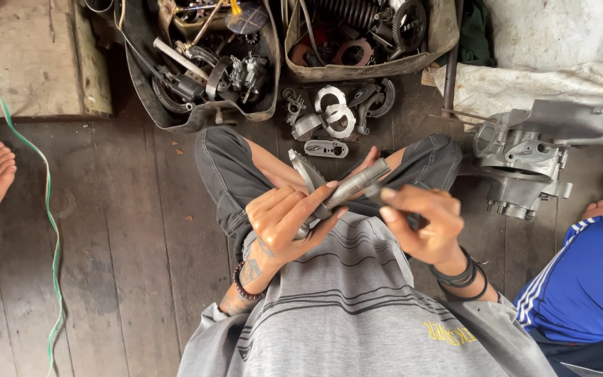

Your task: Inspecting a motorcycle crankshaft by manually rotating the gear and checking the connecting rod

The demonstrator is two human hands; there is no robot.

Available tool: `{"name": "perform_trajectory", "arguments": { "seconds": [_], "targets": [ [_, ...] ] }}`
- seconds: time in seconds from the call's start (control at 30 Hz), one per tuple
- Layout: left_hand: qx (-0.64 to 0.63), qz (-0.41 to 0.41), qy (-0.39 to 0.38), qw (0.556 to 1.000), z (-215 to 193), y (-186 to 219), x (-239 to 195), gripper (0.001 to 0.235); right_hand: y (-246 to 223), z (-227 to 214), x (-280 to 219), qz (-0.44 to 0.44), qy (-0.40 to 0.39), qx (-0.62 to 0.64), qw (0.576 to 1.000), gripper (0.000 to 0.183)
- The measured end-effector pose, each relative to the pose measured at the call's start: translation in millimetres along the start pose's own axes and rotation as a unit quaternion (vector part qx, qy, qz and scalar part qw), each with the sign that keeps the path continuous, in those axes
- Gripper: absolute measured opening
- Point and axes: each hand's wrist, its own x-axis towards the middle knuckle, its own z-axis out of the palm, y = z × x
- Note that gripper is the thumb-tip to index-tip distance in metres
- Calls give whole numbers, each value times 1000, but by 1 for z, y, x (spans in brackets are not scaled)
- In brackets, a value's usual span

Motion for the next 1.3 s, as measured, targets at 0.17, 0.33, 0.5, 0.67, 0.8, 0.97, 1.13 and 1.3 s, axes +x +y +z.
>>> {"name": "perform_trajectory", "arguments": {
  "seconds": [0.17,0.33,0.5,0.67,0.8,0.97,1.13,1.3],
  "targets": [
    [7,4,4,1000,0,1,1,22,-8,-4,11,12,4,-16,1000,17],
    [13,8,7,1000,-1,2,0,22,1,-13,6,37,0,-12,999,19],
    [14,16,8,1000,-2,2,2,20,-15,-5,12,58,-17,29,998,21],
    [-4,10,-4,1000,-1,2,-4,22,-2,-23,20,60,3,-53,997,24],
    [-121,-40,-31,991,0,13,-5,25,-19,-25,59,84,17,45,995,32],
    [-220,-132,-104,961,-2,18,-6,35,-27,-36,31,203,110,119,966,35],
    [-310,-133,-23,941,8,13,-6,24,-15,-20,17,131,10,85,988,44],
    [-351,-194,-42,915,4,13,-3,26,10,-21,-14,107,-118,110,981,47]
  ]
}}
